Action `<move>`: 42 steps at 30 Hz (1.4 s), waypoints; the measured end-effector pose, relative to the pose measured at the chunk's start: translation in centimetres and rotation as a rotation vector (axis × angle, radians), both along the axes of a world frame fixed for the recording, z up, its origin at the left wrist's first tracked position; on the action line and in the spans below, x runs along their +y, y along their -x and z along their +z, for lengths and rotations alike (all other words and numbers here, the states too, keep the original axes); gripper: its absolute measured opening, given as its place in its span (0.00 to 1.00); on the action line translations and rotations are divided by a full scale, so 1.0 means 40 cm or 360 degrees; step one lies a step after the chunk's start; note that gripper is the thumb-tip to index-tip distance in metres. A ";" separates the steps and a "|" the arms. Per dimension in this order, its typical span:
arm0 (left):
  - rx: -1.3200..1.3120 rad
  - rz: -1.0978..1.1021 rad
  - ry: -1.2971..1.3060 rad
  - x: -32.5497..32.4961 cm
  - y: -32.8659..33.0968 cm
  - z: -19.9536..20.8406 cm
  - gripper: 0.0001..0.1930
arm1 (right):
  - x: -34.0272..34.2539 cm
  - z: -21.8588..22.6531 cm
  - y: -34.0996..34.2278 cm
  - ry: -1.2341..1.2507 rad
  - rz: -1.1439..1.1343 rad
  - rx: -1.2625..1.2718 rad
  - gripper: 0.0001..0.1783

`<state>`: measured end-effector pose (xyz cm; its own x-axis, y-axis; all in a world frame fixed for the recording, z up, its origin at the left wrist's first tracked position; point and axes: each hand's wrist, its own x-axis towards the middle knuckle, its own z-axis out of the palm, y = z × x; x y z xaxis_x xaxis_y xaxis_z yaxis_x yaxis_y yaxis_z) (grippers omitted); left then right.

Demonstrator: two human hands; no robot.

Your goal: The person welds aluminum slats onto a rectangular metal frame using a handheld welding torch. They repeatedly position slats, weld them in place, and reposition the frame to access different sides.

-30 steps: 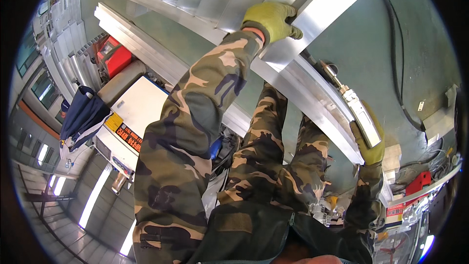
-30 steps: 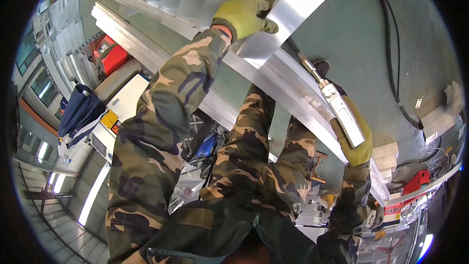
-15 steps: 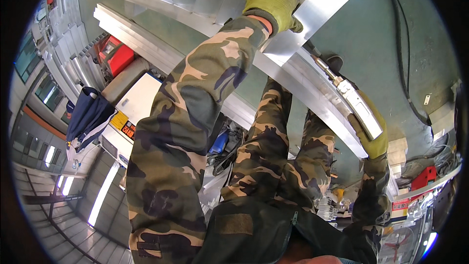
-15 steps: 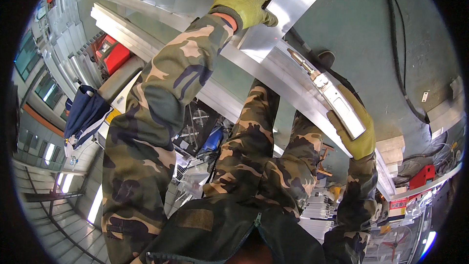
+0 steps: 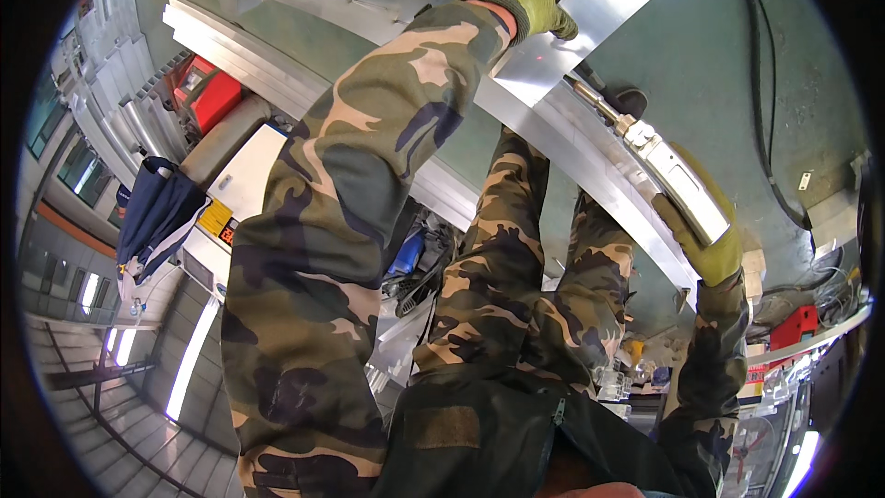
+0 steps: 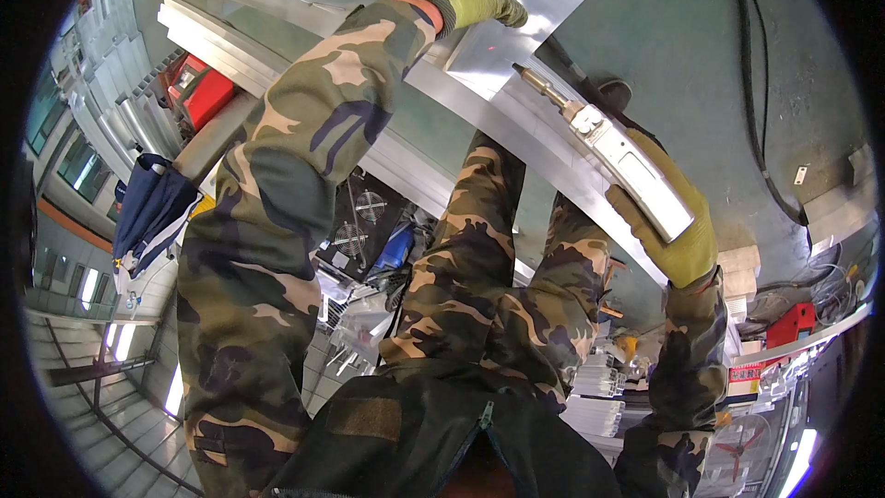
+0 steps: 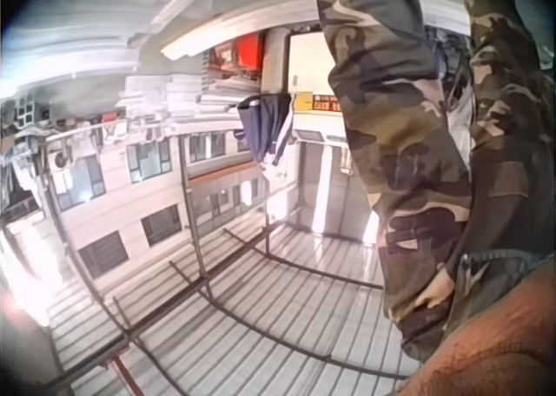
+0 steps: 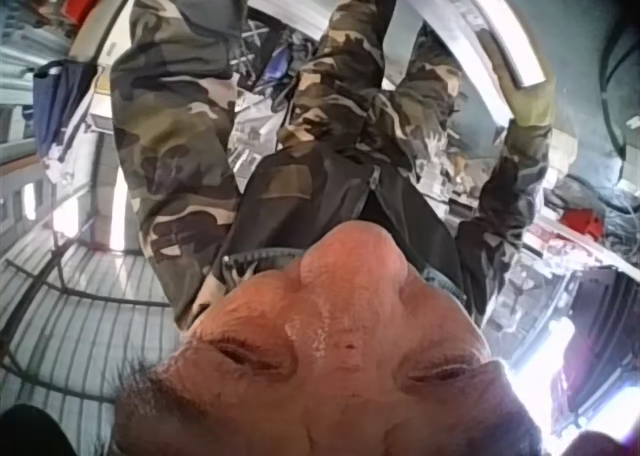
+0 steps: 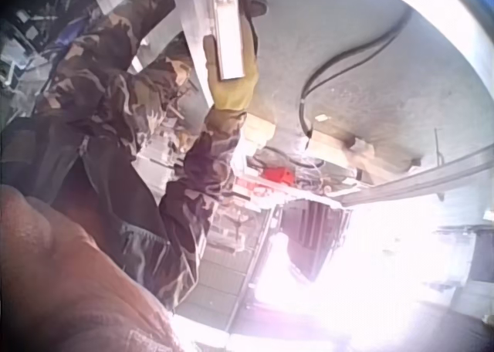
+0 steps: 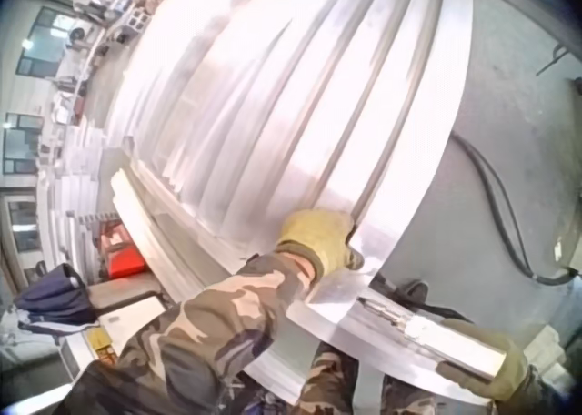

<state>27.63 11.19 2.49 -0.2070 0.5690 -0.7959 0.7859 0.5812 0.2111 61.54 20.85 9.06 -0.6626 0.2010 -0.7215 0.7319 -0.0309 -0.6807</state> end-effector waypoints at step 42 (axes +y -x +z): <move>-0.0020 -0.0028 -0.0015 -0.016 0.015 0.010 0.27 | -0.029 -0.055 0.103 0.0219 0.0031 0.0351 0.29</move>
